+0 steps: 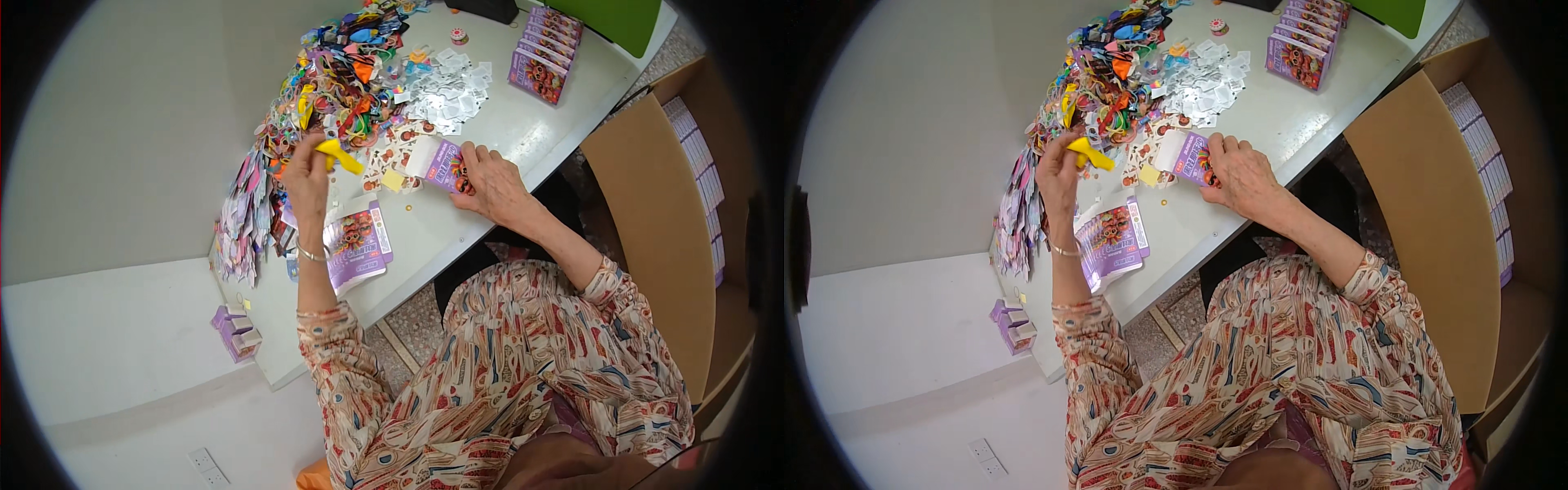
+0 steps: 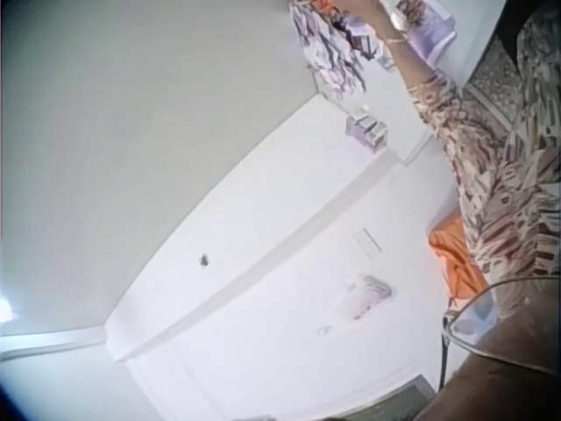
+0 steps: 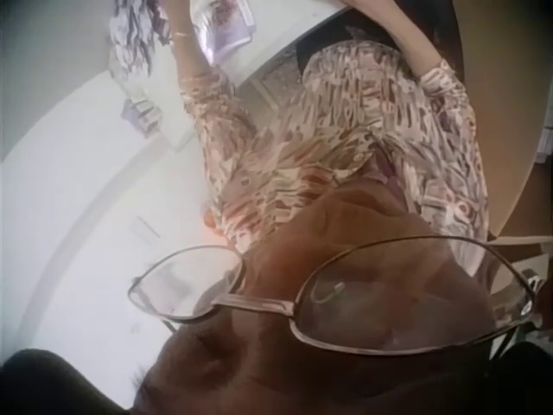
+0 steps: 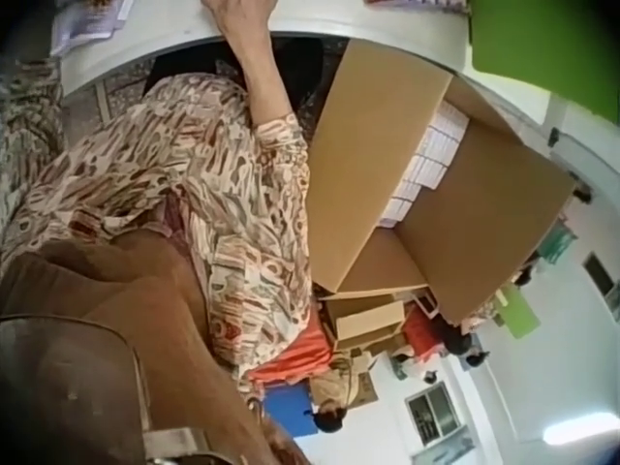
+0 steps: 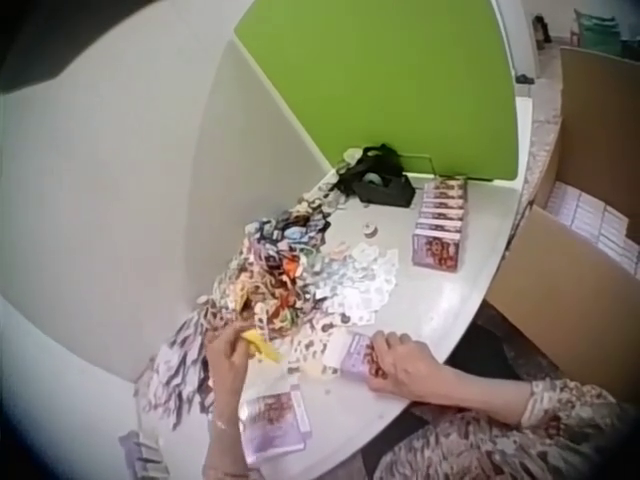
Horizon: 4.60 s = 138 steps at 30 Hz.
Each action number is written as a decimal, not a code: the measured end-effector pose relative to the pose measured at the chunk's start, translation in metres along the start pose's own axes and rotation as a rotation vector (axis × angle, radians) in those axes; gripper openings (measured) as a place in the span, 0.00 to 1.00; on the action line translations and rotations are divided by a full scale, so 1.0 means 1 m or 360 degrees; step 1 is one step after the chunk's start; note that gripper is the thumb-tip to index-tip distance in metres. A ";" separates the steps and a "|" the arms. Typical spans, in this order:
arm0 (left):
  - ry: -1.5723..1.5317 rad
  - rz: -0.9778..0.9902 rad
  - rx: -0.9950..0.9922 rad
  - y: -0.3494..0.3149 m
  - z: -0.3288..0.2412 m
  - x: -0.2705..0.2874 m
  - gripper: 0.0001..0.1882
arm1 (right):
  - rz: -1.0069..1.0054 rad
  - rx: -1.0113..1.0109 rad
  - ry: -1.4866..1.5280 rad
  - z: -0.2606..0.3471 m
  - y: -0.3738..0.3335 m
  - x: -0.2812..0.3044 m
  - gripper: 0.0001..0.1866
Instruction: Packaging small toy figurines and instruction cards into individual plastic bags on a desk.
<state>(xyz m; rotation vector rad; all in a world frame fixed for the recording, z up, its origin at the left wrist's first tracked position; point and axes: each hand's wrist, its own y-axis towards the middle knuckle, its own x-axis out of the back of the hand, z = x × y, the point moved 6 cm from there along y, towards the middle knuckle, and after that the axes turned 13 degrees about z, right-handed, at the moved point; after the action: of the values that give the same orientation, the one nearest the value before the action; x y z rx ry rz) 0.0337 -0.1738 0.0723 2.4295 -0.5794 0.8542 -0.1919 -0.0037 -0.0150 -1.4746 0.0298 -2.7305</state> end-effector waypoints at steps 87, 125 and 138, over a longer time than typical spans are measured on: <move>0.0629 0.0362 -0.0262 -0.096 -0.151 -0.143 0.10 | -0.0386 0.0240 0.0042 -0.016 -0.064 0.006 0.46; -0.0062 0.0003 0.0442 -0.021 0.039 -0.076 0.10 | -0.0059 -0.0087 -0.0089 -0.019 -0.036 0.022 0.39; -0.0368 0.0013 0.0279 -0.003 -0.014 -0.087 0.13 | -0.0075 -0.0119 -0.0119 -0.023 -0.028 0.021 0.38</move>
<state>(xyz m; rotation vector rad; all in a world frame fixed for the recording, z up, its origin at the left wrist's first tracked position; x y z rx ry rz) -0.0327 -0.1440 0.0234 2.7103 -0.6212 0.6549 -0.2234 0.0237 -0.0092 -1.6160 0.0970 -2.7369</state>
